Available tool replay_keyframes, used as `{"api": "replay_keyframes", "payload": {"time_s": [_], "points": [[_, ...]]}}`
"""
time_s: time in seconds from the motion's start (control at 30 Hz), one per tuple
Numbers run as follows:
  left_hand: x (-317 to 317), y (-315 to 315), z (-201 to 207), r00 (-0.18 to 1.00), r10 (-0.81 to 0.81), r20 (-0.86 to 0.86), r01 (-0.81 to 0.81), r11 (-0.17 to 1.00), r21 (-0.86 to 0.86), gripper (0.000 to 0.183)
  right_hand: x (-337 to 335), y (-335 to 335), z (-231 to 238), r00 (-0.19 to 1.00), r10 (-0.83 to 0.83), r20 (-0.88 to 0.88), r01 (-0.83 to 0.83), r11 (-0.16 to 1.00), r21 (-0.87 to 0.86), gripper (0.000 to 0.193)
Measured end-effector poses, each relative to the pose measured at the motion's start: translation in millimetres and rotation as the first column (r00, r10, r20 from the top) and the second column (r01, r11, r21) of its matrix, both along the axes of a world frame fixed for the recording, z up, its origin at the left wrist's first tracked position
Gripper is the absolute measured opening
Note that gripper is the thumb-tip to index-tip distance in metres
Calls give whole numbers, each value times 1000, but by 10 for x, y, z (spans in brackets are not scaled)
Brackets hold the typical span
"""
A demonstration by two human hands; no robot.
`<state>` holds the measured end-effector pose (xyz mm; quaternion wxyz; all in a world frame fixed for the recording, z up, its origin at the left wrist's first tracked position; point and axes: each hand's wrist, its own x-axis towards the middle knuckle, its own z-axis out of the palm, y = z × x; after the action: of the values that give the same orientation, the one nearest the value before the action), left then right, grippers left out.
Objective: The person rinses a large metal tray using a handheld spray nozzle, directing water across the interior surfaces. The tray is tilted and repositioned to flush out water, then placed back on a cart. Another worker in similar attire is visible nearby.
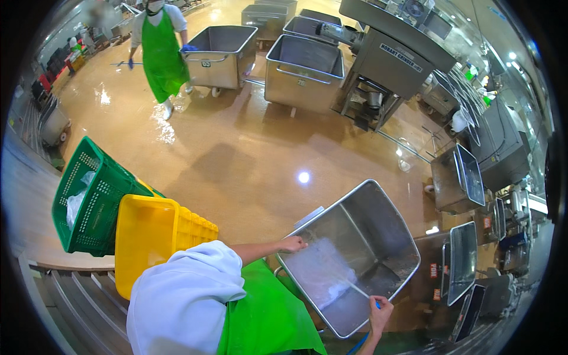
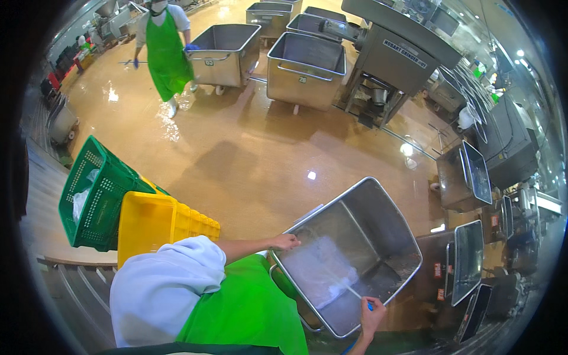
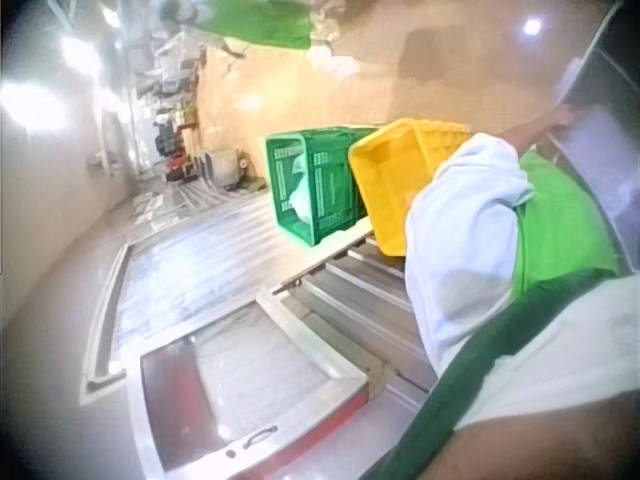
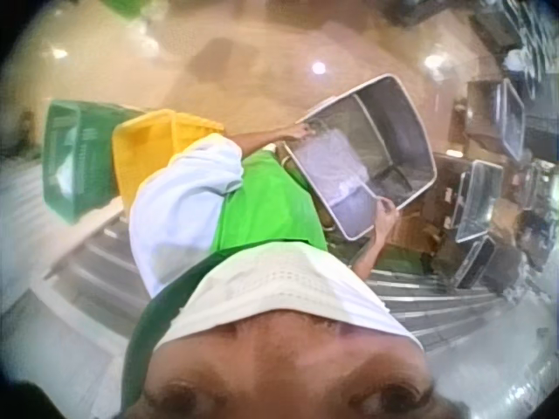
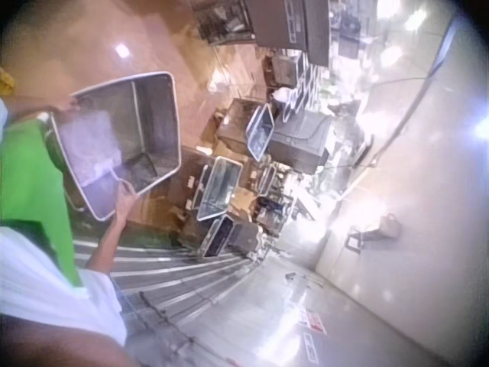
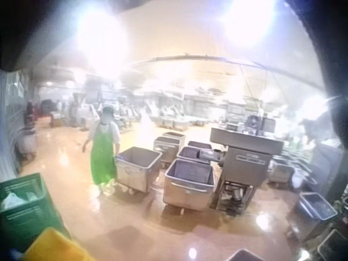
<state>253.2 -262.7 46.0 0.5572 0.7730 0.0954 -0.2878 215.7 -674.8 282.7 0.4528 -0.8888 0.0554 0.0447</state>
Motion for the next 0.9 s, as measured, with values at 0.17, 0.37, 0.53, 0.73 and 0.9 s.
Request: {"api": "replay_keyframes", "payload": {"time_s": [0.17,0.37,0.53,0.73,0.9], "points": [[142,-318,35,1000,20,23,-19,998,-60,61,-100,-109,257,992,-30,-120,29,1000,-10,8],[412,-720,136,984,25,-175,-53,987,-154,67,-326,-8,336,998,-63,11,63,997,43,9],[522,-994,86,986,-49,-159,70,990,125,75,-479,78,327,993,-116,-6,116,988,102,11],[491,-1382,-562,971,-210,-115,237,914,328,94,-599,108,216,997,-82,16,80,994,80,11],[351,-1248,-845,988,63,-140,-9,934,358,86,-622,-34,34,1000,-29,-10,29,999,38,13]]}}
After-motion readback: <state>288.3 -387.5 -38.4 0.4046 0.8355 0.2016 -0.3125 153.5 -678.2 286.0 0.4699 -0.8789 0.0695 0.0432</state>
